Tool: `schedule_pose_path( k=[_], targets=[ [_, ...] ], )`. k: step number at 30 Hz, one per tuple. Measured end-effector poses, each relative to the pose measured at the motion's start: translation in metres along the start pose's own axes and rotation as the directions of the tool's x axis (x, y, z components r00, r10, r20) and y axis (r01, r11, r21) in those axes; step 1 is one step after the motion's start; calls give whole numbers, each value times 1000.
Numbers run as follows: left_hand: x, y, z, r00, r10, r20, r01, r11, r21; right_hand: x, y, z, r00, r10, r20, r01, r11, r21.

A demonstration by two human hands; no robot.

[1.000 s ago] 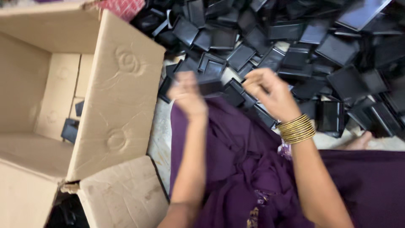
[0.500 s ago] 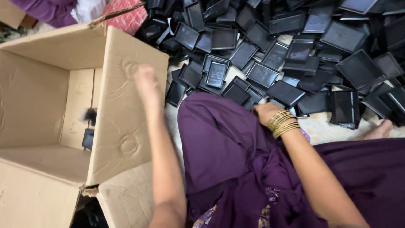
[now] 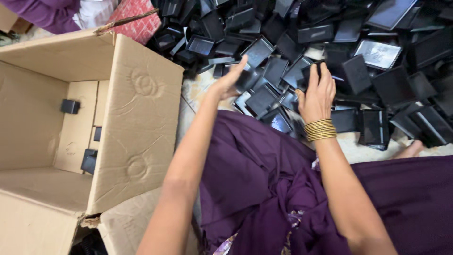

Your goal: The person sits on the floor among a large pile of black plastic boxes and sorts them one at a time, placing selected boxes into an open cardboard box beside them. They pick boxes from the pile, hold and turn them in both hands, and set them into the carton.

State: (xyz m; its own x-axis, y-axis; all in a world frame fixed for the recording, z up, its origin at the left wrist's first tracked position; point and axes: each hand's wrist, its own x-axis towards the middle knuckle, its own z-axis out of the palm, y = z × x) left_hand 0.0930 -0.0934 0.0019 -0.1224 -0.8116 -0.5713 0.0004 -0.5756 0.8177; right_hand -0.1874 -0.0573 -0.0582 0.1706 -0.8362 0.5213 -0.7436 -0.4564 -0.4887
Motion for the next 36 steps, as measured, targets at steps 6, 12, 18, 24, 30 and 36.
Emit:
schedule_pose_path(
  k=[6,12,18,24,30,36],
  targets=[
    [12,-41,79,832,551,-63,-501,796,340,-21,-18,4,937,-305,171,285,950,131],
    [-34,-42,119,628,778,-28,-680,566,466,-26,-36,52,844,-458,278,486,873,-39],
    [-78,-43,64,188,509,-840,-914,404,40,-9,-4,16,933,-129,337,191,969,-159],
    [-84,-55,-3,253,76,-965,-966,72,-248,18,-74,30,963,-179,199,215,960,-179],
    [-63,-63,-13,350,111,-930,-937,34,-349,101,-158,138,879,-348,326,323,937,130],
    [-60,-72,-38,366,71,-928,-931,42,-363,159,-172,231,842,-290,454,468,811,-350]
  ],
)
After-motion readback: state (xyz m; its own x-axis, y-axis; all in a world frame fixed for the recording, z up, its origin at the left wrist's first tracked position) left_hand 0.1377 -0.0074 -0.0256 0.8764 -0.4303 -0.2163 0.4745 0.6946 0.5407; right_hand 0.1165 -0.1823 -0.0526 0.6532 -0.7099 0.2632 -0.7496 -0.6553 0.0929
